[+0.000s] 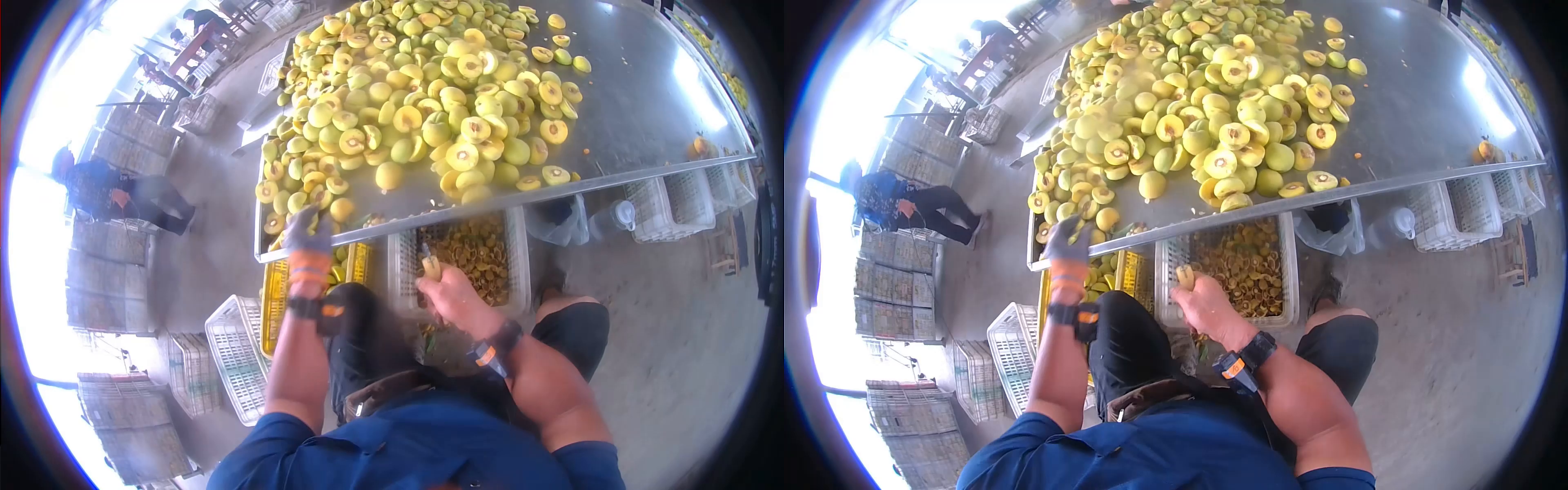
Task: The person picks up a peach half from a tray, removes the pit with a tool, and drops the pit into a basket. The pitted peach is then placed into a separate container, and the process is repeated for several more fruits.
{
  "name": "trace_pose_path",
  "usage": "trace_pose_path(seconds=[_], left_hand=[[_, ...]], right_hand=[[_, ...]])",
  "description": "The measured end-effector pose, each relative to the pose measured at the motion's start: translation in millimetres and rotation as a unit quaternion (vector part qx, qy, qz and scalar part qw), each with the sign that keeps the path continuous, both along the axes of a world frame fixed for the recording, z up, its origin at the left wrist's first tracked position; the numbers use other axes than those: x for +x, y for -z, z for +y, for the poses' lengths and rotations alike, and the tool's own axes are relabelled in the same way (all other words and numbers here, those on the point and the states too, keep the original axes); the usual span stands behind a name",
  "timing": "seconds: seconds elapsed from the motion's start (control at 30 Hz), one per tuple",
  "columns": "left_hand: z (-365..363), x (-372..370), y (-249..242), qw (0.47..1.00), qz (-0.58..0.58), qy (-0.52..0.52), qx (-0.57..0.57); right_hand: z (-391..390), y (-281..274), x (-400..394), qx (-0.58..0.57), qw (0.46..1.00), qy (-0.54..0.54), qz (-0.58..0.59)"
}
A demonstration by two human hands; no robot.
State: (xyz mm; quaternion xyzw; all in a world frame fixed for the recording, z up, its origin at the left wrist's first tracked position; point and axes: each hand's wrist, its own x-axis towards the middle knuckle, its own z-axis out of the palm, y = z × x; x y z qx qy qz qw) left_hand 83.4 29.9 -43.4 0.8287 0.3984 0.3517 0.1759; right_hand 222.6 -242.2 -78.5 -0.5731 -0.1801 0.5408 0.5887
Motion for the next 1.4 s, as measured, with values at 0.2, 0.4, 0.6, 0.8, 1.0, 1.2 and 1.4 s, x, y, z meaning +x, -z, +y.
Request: trace_pose_path(seconds=[0.2, 0.4, 0.6, 0.8, 1.0, 1.2, 1.4], left_hand=[[-12, 150, 20, 0.973, 0.224, 0.045, 0.002], [32, 109, 45, 0.96, 0.044, 0.245, -0.13], [-54, 64, -22, 0.93, 0.031, 0.36, -0.07], [-99, 64, -25, 0.931, 0.047, 0.352, -0.088], [-101, 62, -9, 0.941, 0.072, 0.331, -0.016], [-93, 60, -13, 0.926, 0.113, 0.359, -0.001], [-103, 58, 8, 0.95, 0.039, 0.294, -0.095]], right_hand=[[3, -13, 5, 0.005, 0.998, 0.006, -0.064], [-2, -23, 20, 0.036, 0.996, 0.024, -0.083], [-4, -57, 22, 0.036, 0.971, 0.023, -0.235], [-9, -46, 18, 0.033, 0.942, 0.047, -0.331], [-16, -45, 19, 0.009, 0.923, 0.012, -0.385], [-19, -38, 18, 0.023, 0.938, 0.004, -0.347], [-18, -31, 13, 0.036, 0.949, 0.026, -0.311]])
